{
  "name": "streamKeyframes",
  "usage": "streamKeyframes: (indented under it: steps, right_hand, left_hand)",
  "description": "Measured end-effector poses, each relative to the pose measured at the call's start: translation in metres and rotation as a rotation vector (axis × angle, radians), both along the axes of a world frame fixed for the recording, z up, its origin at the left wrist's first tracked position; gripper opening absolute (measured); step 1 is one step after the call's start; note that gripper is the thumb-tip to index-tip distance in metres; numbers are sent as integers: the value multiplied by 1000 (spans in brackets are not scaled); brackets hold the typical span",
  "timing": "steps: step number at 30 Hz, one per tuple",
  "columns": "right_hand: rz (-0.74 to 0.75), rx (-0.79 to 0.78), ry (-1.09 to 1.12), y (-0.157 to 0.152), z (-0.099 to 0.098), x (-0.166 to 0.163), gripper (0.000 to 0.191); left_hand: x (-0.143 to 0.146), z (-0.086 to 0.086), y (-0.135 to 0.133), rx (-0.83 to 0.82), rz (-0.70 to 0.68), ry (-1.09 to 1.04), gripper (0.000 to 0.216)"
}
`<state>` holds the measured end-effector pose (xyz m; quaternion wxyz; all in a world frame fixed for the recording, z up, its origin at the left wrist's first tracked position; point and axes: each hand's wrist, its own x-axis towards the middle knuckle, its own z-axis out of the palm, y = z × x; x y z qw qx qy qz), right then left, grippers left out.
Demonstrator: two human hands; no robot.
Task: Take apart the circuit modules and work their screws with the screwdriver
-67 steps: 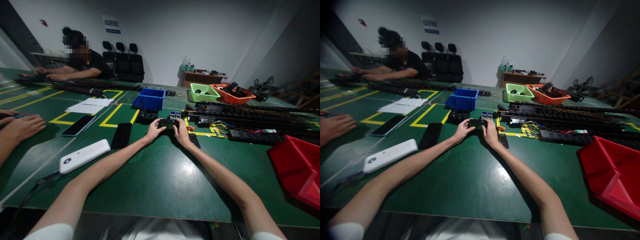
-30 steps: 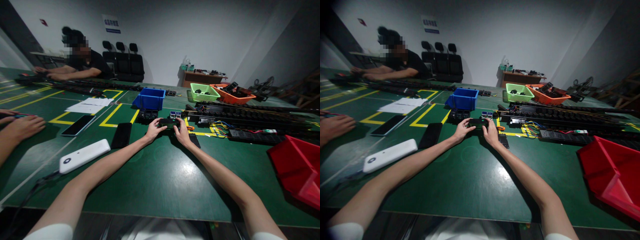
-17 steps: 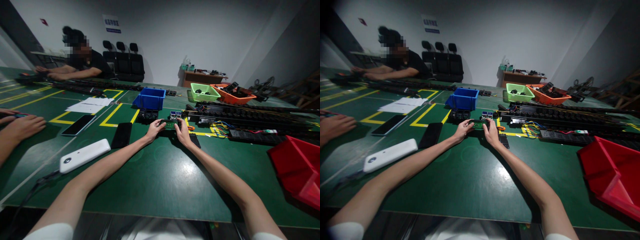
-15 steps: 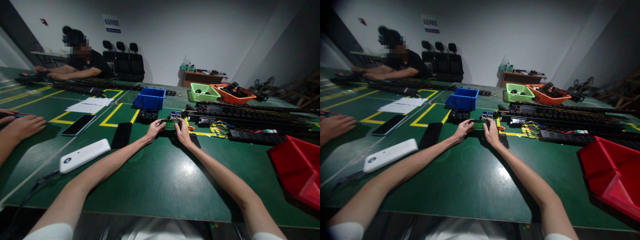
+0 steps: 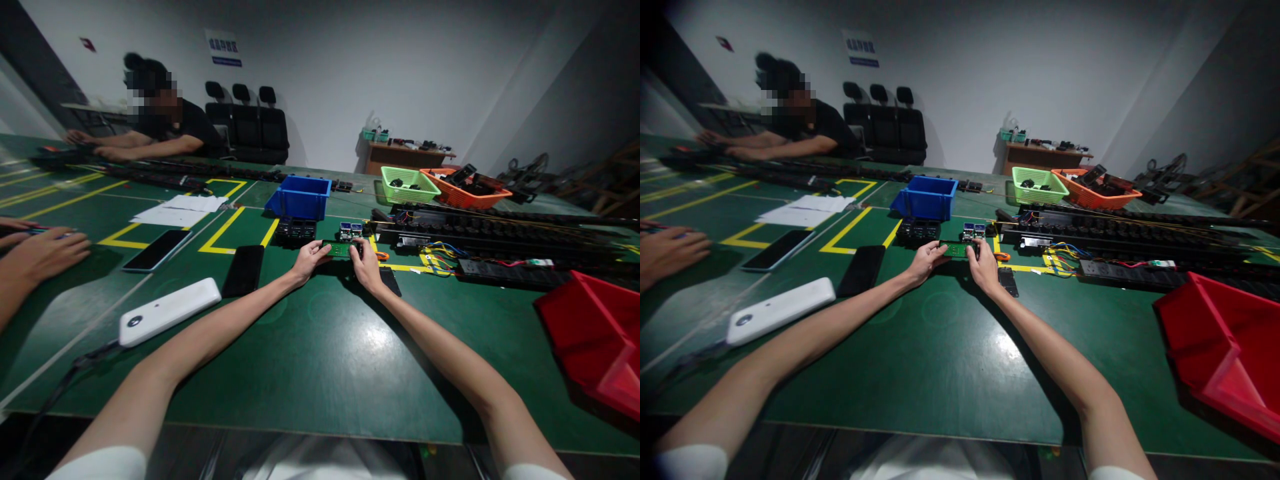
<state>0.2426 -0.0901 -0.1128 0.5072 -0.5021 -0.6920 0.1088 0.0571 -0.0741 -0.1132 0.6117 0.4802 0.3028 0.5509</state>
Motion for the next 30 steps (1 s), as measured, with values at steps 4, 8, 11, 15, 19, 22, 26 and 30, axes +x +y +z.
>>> streamKeyframes:
  steps: [4,8,11,15,19,22,26,30]
  right_hand:
    - [0,-3,-7,0,1,0,35]
    - [-2,-13,-20,0,1,0,33]
    - [-2,-22,-15,1,1,1,32]
    - [14,-9,-8,1,1,1,32]
    - [19,15,-20,1,0,1,32]
    - [18,16,-24,2,-1,2,32]
    - [27,-6,-3,3,-2,2,31]
    - [26,-12,-4,3,-1,2,30]
  left_hand:
    - [0,-2,1,11,-2,-1,45]
    - [0,-6,2,1,10,3,45]
    - [1,-6,2,-9,14,3,45]
    - [1,-4,1,-5,17,4,45]
    - [1,-3,1,-1,3,1,41]
    - [1,-3,1,-6,-11,-2,41]
    - [0,-3,2,-18,-25,-4,45]
    - [0,-5,3,-4,-39,-10,48]
